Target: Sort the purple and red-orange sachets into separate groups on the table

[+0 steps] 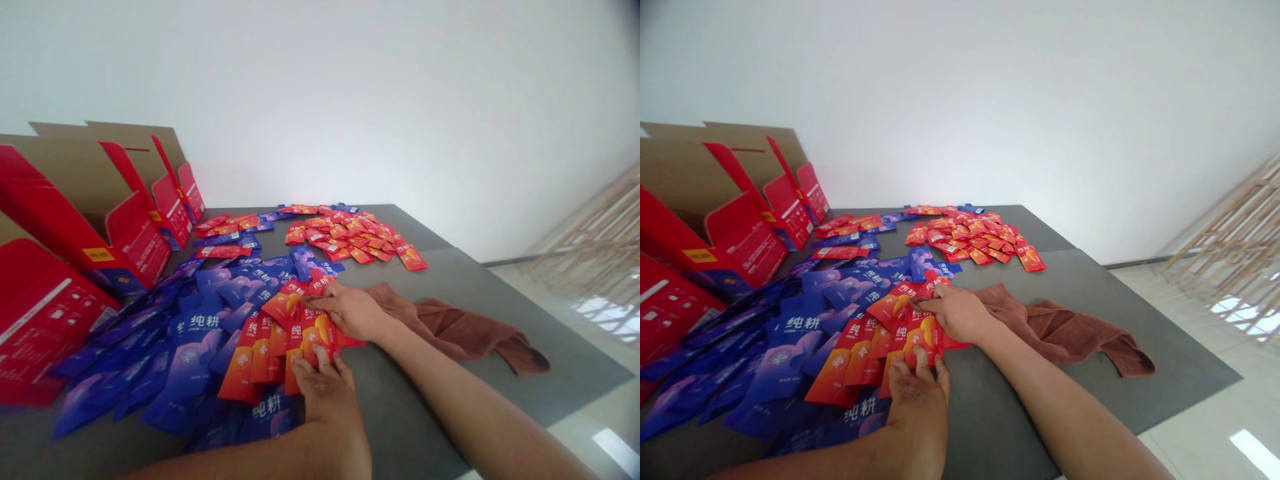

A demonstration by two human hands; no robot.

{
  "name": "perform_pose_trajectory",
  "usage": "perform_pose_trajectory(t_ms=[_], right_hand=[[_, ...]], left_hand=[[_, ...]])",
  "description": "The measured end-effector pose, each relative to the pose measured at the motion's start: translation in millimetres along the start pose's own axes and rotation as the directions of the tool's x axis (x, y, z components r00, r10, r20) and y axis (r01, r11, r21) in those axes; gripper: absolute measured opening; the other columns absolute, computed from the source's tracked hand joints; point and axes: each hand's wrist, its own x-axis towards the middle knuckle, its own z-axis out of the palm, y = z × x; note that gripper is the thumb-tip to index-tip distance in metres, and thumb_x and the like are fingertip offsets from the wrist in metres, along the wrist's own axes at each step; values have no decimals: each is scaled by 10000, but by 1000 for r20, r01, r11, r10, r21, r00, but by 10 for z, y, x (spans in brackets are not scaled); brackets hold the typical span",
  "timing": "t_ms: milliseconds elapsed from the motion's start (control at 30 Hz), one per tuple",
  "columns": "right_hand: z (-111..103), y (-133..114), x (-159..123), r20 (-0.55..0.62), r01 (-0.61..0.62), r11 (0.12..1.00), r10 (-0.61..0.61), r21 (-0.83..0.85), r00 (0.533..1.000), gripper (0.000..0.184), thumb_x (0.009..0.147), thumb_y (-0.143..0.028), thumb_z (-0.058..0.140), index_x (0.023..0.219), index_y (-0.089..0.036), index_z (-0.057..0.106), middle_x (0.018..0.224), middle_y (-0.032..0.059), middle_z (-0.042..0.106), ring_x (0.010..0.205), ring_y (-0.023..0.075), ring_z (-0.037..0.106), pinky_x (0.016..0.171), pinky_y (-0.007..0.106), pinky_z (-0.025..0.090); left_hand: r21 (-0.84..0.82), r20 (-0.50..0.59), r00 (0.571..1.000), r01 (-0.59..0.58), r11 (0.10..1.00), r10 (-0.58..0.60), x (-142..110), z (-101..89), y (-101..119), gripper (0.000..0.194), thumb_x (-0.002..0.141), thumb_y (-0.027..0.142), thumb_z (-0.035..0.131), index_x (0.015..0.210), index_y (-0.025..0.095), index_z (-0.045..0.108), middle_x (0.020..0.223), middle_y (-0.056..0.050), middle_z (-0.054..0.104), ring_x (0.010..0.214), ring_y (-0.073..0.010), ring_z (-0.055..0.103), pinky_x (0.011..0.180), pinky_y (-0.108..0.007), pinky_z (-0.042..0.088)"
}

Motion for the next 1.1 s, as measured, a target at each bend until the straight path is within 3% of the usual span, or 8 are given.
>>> perform_pose_trajectory(t_ms=[100, 233, 300, 467, 567, 733, 967, 1100], right_hand=[[-21, -49, -54, 6, 35, 999, -35, -10, 999, 476, 892, -122, 437, 1309, -293, 589, 982, 53, 562, 819, 160, 512, 725, 266, 378], [-35, -159, -206, 60, 188, 980, -192, 70, 980, 468, 867, -131, 484, 1278, -313, 612, 940, 37, 559, 806, 159, 506, 711, 260, 370], [-23, -149, -190, 48, 169, 984, -172, 58, 984, 472, 873, -133, 474, 1288, -317, 604, 944, 37, 559, 789, 156, 498, 700, 258, 365], [6, 3, 9, 0, 18, 1000, -18, -10, 1000, 498, 902, -121, 419, 1340, -310, 560, 993, 48, 556, 795, 151, 501, 705, 257, 365], [-15, -14, -36, 7, 37, 999, -37, -2, 999, 504, 885, -117, 441, 1336, -307, 563, 992, 47, 555, 814, 157, 509, 720, 263, 376], [-31, -151, -230, 61, 206, 973, -213, 102, 975, 485, 879, -123, 469, 1307, -317, 590, 1007, 41, 573, 849, 157, 523, 735, 255, 387], [39, 31, -5, -22, 13, 1000, -13, 13, 1000, 511, 881, -106, 431, 1328, -307, 574, 985, 52, 555, 797, 154, 503, 711, 265, 369], [3, -16, -102, -3, 77, 996, -77, 45, 997, 477, 873, -115, 454, 1298, -276, 599, 974, 56, 560, 789, 158, 499, 703, 265, 369]], left_hand=[[-23, 18, 1000, 17, 1000, -17, 52, 28, 16, 597, 828, -74, 369, 1310, 225, 554, 1422, -201, 447, 1244, -432, 468, 1018, -640, 392], [-11, 149, 986, 80, 997, -77, 139, 115, 80, 601, 822, -54, 412, 1317, 260, 544, 1481, -167, 393, 1304, -449, 382, 1050, -672, 321], [16, 109, 990, 92, 996, -93, 144, 156, 92, 592, 830, -47, 411, 1321, 256, 541, 1478, -168, 403, 1299, -446, 394, 1045, -672, 327], [12, -77, 997, -9, 1000, 10, 71, 187, 14, 570, 837, -54, 360, 1281, 218, 592, 1397, -199, 495, 1190, -432, 530, 966, -650, 433], [13, -90, 996, -11, 1000, 12, 56, 195, 4, 559, 835, -49, 372, 1265, 221, 607, 1382, -203, 507, 1171, -435, 545, 952, -650, 444], [97, -136, 989, 75, 992, -61, 67, 194, 93, 523, 833, -37, 432, 1213, 253, 645, 1393, -162, 521, 1200, -427, 522, 995, -633, 413], [120, -2, 1000, 3, 993, -3, 30, 69, 32, 596, 834, -63, 394, 1311, 257, 556, 1392, -179, 489, 1189, -411, 523, 976, -593, 454], [139, -47, 999, -1, 990, 7, -4, 50, 14, 604, 824, -71, 388, 1296, 256, 574, 1377, -172, 504, 1183, -411, 525, 973, -580, 461]])
